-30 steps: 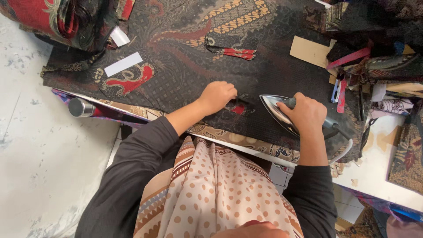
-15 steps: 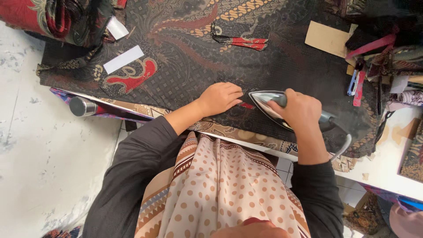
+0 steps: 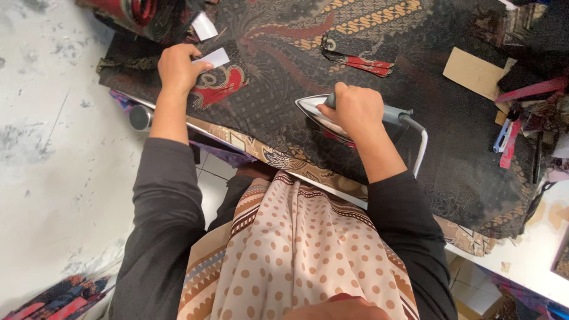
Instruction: The person irons a large patterned fabric on a table, repeatedly smoothing and folding sections while using an iron. The person also handles small white paper pieces and a red ribbon, placing them on the fabric and ironing over them.
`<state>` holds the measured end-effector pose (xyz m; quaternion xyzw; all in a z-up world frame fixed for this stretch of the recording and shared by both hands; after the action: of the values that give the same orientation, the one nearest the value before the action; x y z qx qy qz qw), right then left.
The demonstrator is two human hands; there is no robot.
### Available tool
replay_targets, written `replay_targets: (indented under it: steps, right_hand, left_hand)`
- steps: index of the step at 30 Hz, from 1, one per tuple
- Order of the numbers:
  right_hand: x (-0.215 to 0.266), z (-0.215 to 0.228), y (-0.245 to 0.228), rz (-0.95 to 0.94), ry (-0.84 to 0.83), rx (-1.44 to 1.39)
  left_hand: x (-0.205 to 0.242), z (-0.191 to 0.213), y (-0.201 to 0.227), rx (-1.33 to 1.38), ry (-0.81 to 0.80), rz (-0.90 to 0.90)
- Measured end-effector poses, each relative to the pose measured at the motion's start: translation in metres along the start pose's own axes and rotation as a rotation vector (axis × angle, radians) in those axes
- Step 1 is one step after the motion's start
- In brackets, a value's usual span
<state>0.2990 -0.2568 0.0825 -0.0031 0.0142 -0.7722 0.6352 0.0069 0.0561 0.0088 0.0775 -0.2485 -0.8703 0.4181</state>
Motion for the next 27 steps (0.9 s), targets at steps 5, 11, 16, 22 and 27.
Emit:
replay_targets:
  steps: [5,11,16,22,27]
  right_hand:
    - [0.028,0.001,0.015,-0.082,-0.100,0.040]
    - [0.102,-0.001,0.080,-0.297,-0.236,0.100]
    - [0.171,0.007,0.145,-0.502,-0.245,0.095]
    - [0.194,0.004,0.168,-0.602,-0.204,0.117]
    - [0.199,-0.003,0.169,-0.642,-0.246,0.105]
  left_hand:
    - [0.006,-0.002,0.033,-0.301,0.243,-0.255]
    - [0.021,0.012,0.064,-0.092,0.272,-0.365]
    - [-0.007,0.014,0.052,0.111,-0.043,-0.134]
    - [-0.005,0.013,0.090,-0.258,0.250,-0.221]
    - [0.017,0.002,0.160,-0.273,0.278,-0.320]
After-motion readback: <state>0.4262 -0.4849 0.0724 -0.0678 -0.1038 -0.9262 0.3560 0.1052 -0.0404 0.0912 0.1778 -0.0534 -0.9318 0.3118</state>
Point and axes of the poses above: each hand's wrist, its own x-axis away from the middle knuckle, its own z-axis out of the back of the hand, y = z × x, the point moved 5 cm from there along -x, towards the middle knuckle, and after that the axes turned 14 degrees about -y, right-handed, at the moved point
